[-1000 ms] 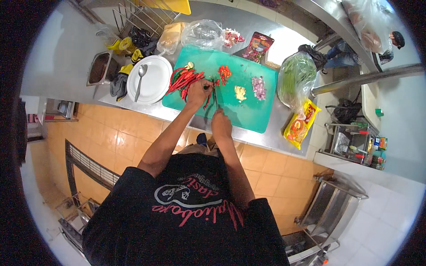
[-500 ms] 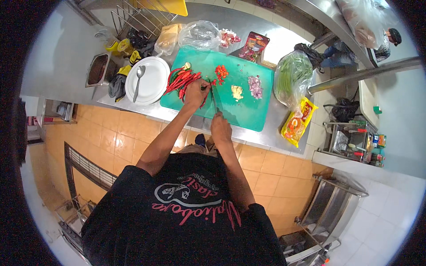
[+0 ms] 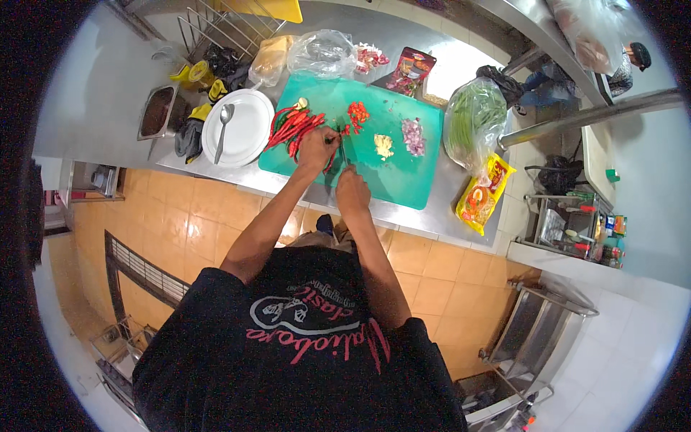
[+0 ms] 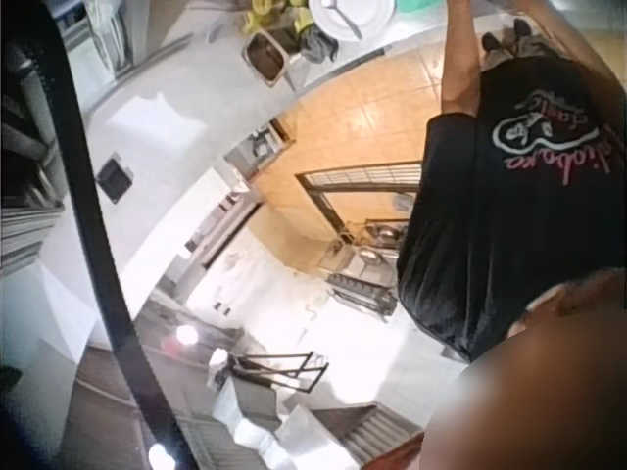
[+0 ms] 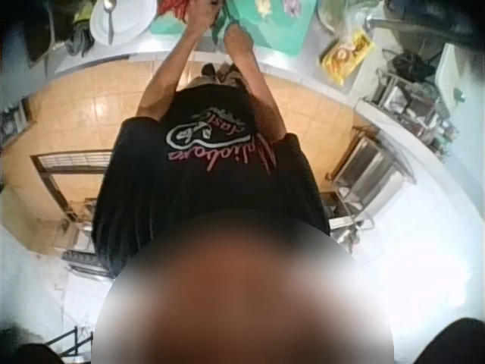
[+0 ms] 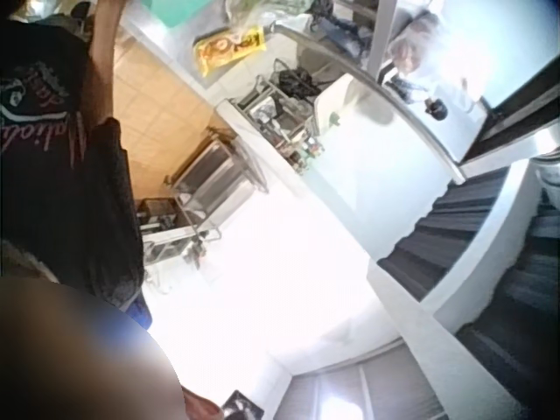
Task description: The person chops red chilis and other ingredients on a green cutting board using a knife.
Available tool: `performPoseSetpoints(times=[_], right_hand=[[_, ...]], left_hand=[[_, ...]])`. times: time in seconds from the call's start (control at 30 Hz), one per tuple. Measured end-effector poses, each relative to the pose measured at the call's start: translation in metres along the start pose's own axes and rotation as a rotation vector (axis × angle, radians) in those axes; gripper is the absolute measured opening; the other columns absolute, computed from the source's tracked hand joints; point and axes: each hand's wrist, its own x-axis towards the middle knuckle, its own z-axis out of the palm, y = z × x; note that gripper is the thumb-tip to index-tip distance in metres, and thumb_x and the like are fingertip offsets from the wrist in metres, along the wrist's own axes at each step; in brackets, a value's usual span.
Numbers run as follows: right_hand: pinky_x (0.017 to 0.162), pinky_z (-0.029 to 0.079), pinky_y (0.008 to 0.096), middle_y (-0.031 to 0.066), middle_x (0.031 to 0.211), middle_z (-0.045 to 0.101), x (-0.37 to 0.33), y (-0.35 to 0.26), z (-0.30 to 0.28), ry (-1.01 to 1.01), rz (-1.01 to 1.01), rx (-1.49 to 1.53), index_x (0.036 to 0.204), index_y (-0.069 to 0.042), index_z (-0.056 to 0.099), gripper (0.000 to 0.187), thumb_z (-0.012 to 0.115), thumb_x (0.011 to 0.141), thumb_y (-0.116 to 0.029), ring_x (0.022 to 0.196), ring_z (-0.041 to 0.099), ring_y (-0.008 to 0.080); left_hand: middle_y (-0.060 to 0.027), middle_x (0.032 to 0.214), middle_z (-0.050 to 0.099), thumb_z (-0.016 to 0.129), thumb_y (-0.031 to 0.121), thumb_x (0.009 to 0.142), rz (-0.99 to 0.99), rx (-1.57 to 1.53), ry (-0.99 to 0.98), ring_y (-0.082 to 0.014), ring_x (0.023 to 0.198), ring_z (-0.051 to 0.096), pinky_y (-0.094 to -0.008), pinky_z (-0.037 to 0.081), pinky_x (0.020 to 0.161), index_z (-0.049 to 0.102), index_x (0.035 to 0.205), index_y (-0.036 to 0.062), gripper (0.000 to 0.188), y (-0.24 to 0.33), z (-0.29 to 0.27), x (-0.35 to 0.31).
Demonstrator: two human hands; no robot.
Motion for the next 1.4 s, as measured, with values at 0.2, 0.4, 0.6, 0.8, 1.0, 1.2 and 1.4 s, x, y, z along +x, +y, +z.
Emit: performPoseSetpoints(times=[0.2, 0.4, 0.6, 0.8, 1.0, 1.2, 1.4], right_hand=[[0.071, 0.050, 0.0559, 0.0312, 0.082, 0.063, -0.018, 0.008, -0.002, -0.050, 0.002, 0.011, 0.098, 0.004, 0.051, 0.025, 0.042, 0.097, -0.019, 0.079, 0.062, 0.0491], [0.071, 0.051, 0.0554, 0.0324, 0.080, 0.063, -0.001, 0.008, 0.003, -0.019, -0.022, 0.035, 0.100, 0.005, 0.051, 0.029, 0.040, 0.097, -0.021, 0.079, 0.062, 0.0495], [0.071, 0.051, 0.0554, 0.0340, 0.080, 0.062, -0.003, 0.013, -0.002, -0.042, 0.039, 0.019, 0.099, 0.005, 0.054, 0.029, 0.041, 0.097, -0.021, 0.079, 0.062, 0.0490], [0.070, 0.050, 0.0555, 0.0331, 0.080, 0.062, -0.027, 0.014, -0.004, -0.058, 0.029, 0.048, 0.098, 0.006, 0.053, 0.030, 0.040, 0.098, -0.021, 0.078, 0.062, 0.0490], [0.062, 0.051, 0.0535, 0.0308, 0.071, 0.062, -0.021, 0.020, 0.001, -0.035, 0.011, 0.103, 0.098, 0.006, 0.052, 0.031, 0.039, 0.098, -0.022, 0.068, 0.062, 0.0479], [0.060, 0.051, 0.0525, 0.0310, 0.069, 0.061, -0.025, 0.016, -0.005, -0.048, 0.051, 0.095, 0.099, 0.006, 0.050, 0.032, 0.037, 0.099, -0.023, 0.065, 0.062, 0.0472], [0.064, 0.050, 0.0551, 0.0318, 0.075, 0.062, -0.035, 0.015, -0.004, -0.035, 0.020, 0.046, 0.098, 0.004, 0.051, 0.030, 0.038, 0.099, -0.023, 0.073, 0.062, 0.0488]], left_hand=[[-0.0175, 0.078, 0.066, 0.068, 0.002, 0.073, 0.081, 0.024, 0.108, -0.0312, 0.073, 0.066, -0.0395, 0.050, 0.064, 0.066, 0.087, 0.0011, 0.014, 0.000, 0.000, -0.005], [-0.0181, 0.080, 0.066, 0.070, 0.000, 0.070, 0.046, 0.086, 0.089, -0.0324, 0.074, 0.065, -0.0403, 0.051, 0.066, 0.065, 0.084, -0.0002, 0.015, 0.003, 0.002, -0.011], [-0.0178, 0.083, 0.065, 0.069, 0.001, 0.072, 0.113, 0.011, 0.112, -0.0324, 0.076, 0.065, -0.0412, 0.051, 0.067, 0.065, 0.086, 0.0009, 0.015, 0.003, 0.000, -0.015], [-0.0182, 0.084, 0.066, 0.070, 0.003, 0.074, 0.110, 0.057, 0.142, -0.0329, 0.074, 0.065, -0.0400, 0.051, 0.065, 0.065, 0.087, 0.0014, 0.014, -0.007, 0.006, -0.007], [-0.0189, 0.079, 0.067, 0.067, 0.005, 0.079, 0.066, -0.030, 0.097, -0.0300, 0.069, 0.066, -0.0386, 0.051, 0.063, 0.068, 0.090, 0.0019, 0.012, -0.003, 0.002, -0.010], [-0.0185, 0.076, 0.066, 0.068, 0.006, 0.080, 0.146, -0.002, 0.153, -0.0292, 0.068, 0.066, -0.0376, 0.051, 0.062, 0.068, 0.092, 0.0005, 0.013, 0.000, 0.000, -0.012], [-0.0188, 0.082, 0.067, 0.070, 0.005, 0.078, 0.099, -0.017, 0.124, -0.0289, 0.072, 0.067, -0.0365, 0.052, 0.064, 0.067, 0.092, -0.0011, 0.016, -0.003, 0.000, -0.011]])
